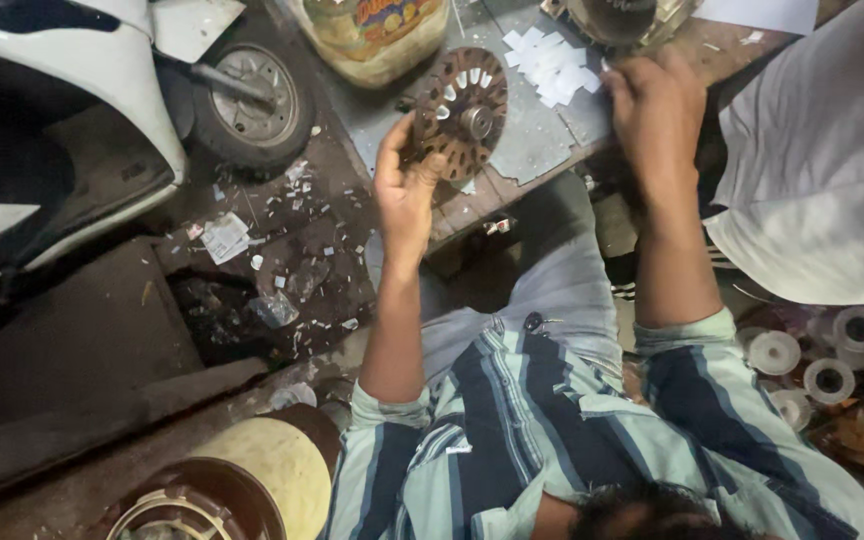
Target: The person sits on the floor and repeatedly picks up small white plastic pieces from a table, inserting them into the slots of a circular metal rotor. They handle the rotor and pieces by hand, occasionally adjusting the rotor's position.
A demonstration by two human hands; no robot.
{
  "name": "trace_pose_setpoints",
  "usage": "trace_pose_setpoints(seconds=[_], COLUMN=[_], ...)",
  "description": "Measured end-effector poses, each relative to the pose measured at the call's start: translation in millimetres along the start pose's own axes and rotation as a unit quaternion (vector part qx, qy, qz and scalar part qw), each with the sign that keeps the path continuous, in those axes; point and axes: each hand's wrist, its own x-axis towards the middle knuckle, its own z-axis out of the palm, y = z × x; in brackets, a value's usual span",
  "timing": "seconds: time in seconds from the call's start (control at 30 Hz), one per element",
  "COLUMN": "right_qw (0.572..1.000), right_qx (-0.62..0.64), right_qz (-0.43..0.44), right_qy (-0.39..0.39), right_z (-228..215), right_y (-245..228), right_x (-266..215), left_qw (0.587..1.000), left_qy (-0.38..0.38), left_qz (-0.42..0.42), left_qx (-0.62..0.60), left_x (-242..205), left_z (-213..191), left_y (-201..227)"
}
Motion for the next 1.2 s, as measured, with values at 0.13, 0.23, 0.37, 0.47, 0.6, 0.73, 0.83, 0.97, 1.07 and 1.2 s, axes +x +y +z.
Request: trace_pose_setpoints(seconds=[0.13, 0.23, 0.37, 0.47, 0.6, 0.73, 0.83, 0.97, 1.07, 1.2], right_qw=[0.975, 0.927, 0.898, 0.886, 0.828, 0.738, 0.754, 0.736, 0.688, 0.597], right_qx=[0.195, 0.355, 0.417, 0.43, 0.496, 0.594, 0.586, 0.635, 0.671, 0.712], right_qz=[0.083, 0.114, 0.044, 0.058, 0.177, 0.243, 0.228, 0.177, 0.219, 0.302], right_qy=[0.068, -0.024, -0.135, -0.163, -0.19, -0.21, -0.188, -0.154, -0.168, -0.214], right_z=[-7, -7, 0, 2, 4, 9, 17, 31, 33, 21], right_y=[-25, -53, -87, -96, -98, -97, -97, -100, -100, -98], right_x=[-13, -33, -60, -64, -63, -72, -83, -88, -86, -76], left_qw=[0.992, 0.918, 0.908, 0.935, 0.959, 0.971, 0.972, 0.984, 0.987, 0.978], left_qy=[0.119, 0.14, -0.018, 0.009, 0.014, 0.031, 0.025, -0.012, -0.046, -0.094], left_qz=[0.021, 0.164, 0.141, 0.076, 0.019, -0.013, -0.025, -0.028, -0.057, 0.007], left_qx=[0.028, 0.334, 0.394, 0.347, 0.281, 0.236, 0.232, 0.178, 0.143, 0.183], left_x=[-11, -44, -64, -59, -53, -56, -59, -62, -58, -53], left_z=[15, 32, 48, 53, 52, 49, 46, 44, 40, 30], left_y=[12, 29, 42, 49, 54, 48, 43, 37, 34, 37])
